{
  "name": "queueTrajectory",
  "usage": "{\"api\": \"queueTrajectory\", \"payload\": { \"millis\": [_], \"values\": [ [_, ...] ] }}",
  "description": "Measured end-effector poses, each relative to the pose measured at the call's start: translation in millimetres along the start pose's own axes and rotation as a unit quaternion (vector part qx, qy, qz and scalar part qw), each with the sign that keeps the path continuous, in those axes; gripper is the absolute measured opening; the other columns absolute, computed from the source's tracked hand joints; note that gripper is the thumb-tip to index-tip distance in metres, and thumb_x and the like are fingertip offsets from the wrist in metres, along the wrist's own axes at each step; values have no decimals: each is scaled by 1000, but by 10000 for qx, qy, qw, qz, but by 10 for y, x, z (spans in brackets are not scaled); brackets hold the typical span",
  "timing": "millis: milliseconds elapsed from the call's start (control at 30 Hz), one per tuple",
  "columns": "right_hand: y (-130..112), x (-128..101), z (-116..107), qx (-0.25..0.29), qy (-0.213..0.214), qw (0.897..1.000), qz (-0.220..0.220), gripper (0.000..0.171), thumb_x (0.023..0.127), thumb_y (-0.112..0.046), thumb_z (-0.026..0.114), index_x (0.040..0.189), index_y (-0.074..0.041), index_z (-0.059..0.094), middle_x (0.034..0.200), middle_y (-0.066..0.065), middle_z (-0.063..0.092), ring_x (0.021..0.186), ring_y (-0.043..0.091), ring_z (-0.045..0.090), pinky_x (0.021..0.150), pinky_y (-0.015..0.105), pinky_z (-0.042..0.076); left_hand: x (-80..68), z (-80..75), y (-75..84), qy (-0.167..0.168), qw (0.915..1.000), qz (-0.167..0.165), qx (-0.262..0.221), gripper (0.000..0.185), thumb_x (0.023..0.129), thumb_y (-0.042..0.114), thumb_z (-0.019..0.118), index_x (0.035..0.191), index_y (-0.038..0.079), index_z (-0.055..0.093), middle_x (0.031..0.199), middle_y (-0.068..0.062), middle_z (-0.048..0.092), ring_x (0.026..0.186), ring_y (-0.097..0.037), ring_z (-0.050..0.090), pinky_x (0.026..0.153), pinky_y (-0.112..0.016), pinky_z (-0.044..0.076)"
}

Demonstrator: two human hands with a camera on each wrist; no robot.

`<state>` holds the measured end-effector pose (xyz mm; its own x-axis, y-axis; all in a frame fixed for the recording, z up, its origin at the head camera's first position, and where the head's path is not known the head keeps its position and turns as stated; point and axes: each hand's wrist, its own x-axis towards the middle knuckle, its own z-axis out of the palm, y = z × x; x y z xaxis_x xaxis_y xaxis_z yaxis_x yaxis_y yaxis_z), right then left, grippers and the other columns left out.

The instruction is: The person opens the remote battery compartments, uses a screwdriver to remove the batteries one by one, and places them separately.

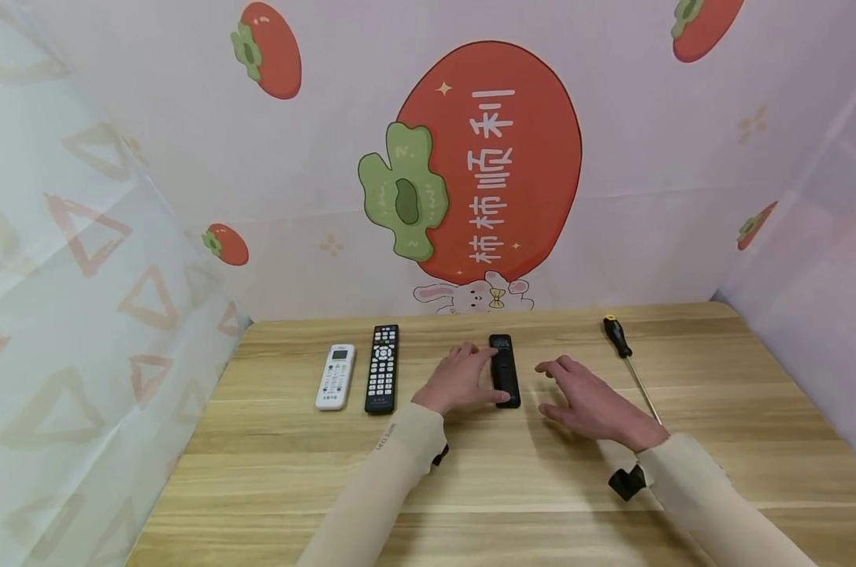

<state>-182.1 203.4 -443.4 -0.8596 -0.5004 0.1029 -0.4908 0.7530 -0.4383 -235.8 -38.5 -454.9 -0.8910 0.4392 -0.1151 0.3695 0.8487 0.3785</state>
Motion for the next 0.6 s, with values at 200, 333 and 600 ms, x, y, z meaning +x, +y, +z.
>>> {"api": "queueTrajectory", "payload": {
  "millis": [200,333,600],
  "values": [
    [1,34,15,40,-27,10000,-42,54,91,-18,77,135,3,54,121,18,58,107,33,61,88,50,53,-41,-9,-37,-265,9996,78,-35,87,84,59,77,156,24,43,156,-12,41,144,-32,35,118,-51,28],
    [14,63,28,142,-95,9999,-9,54,91,-18,77,135,3,54,123,19,57,107,35,61,88,50,54,-54,-19,-50,-349,9993,131,15,83,86,56,75,156,25,43,156,-11,41,145,-31,35,119,-50,27],
    [11,178,38,286,-291,9992,46,52,93,-19,76,134,3,55,123,19,57,110,34,60,90,50,53,-34,10,-79,-408,9990,53,195,78,88,55,74,155,28,45,155,-8,44,143,-30,38,117,-51,31]
  ]
}}
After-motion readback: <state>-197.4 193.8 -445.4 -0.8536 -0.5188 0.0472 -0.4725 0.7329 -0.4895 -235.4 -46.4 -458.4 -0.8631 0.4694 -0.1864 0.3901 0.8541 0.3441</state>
